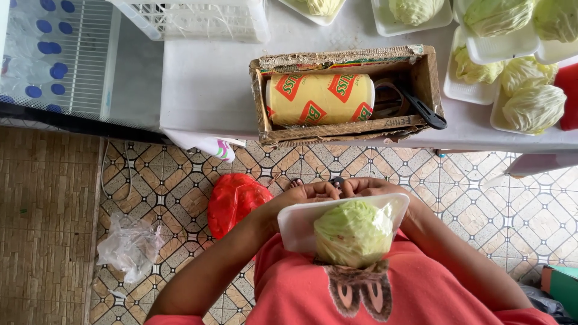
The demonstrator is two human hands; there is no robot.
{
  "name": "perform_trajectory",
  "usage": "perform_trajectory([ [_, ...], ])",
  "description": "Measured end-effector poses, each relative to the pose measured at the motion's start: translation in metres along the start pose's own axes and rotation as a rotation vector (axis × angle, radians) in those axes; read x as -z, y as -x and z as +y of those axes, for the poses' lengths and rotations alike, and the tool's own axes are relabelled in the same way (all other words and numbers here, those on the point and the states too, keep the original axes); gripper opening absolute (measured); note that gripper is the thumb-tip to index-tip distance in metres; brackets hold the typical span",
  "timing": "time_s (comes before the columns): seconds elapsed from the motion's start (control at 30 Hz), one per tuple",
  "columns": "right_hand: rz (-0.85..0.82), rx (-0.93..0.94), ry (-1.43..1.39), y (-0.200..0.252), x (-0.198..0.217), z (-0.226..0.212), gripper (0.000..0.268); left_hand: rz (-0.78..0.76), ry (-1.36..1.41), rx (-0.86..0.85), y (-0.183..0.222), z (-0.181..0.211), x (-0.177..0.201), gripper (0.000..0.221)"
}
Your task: The person wraps cabbages in plastic film on trays and secures them with tape.
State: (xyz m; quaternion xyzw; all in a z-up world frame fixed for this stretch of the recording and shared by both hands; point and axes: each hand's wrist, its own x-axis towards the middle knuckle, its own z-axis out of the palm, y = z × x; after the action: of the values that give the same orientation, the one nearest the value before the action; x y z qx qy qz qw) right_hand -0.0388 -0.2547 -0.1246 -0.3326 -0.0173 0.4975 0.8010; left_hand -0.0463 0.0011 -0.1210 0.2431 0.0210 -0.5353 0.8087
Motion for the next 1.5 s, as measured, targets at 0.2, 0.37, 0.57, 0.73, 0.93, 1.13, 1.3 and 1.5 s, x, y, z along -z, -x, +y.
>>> perform_trajectory([
  [0.2, -0.044, 0.128, 0.025, 0.010, -0.034, -0.013, 0.017, -0.073, -0.427, -0.066, 0.024, 0.032, -0.016, 0.021],
  [0.37, -0.072, 0.183, -0.006, 0.010, -0.032, -0.008, 0.016, 0.005, -0.990, -0.306, 0.040, 0.096, -0.082, 0.038],
  [0.57, -0.096, 0.108, 0.143, 0.014, -0.015, -0.014, 0.018, -0.078, -1.885, -0.163, 0.029, 0.082, -0.170, 0.088],
  [0.73, 0.020, 0.109, 0.122, 0.020, -0.005, -0.014, 0.029, -0.007, -1.980, -0.045, 0.012, 0.076, -0.152, 0.111],
  [0.93, 0.092, 0.299, -0.140, 0.011, 0.006, -0.011, 0.040, 0.110, -1.644, 0.129, 0.020, 0.111, -0.135, 0.108],
  [1.13, 0.143, 0.456, -0.403, -0.009, 0.029, -0.001, 0.054, 0.437, -0.892, -0.207, 0.024, 0.102, -0.073, 0.097],
  [1.3, 0.380, 0.597, -0.226, -0.021, 0.031, 0.023, 0.070, 0.590, -0.292, -0.645, -0.010, 0.072, -0.040, 0.067],
  [1.5, 0.318, 0.771, -0.065, -0.047, -0.051, 0.002, 0.097, 0.527, -0.017, -0.963, -0.048, 0.035, -0.054, 0.060],
])
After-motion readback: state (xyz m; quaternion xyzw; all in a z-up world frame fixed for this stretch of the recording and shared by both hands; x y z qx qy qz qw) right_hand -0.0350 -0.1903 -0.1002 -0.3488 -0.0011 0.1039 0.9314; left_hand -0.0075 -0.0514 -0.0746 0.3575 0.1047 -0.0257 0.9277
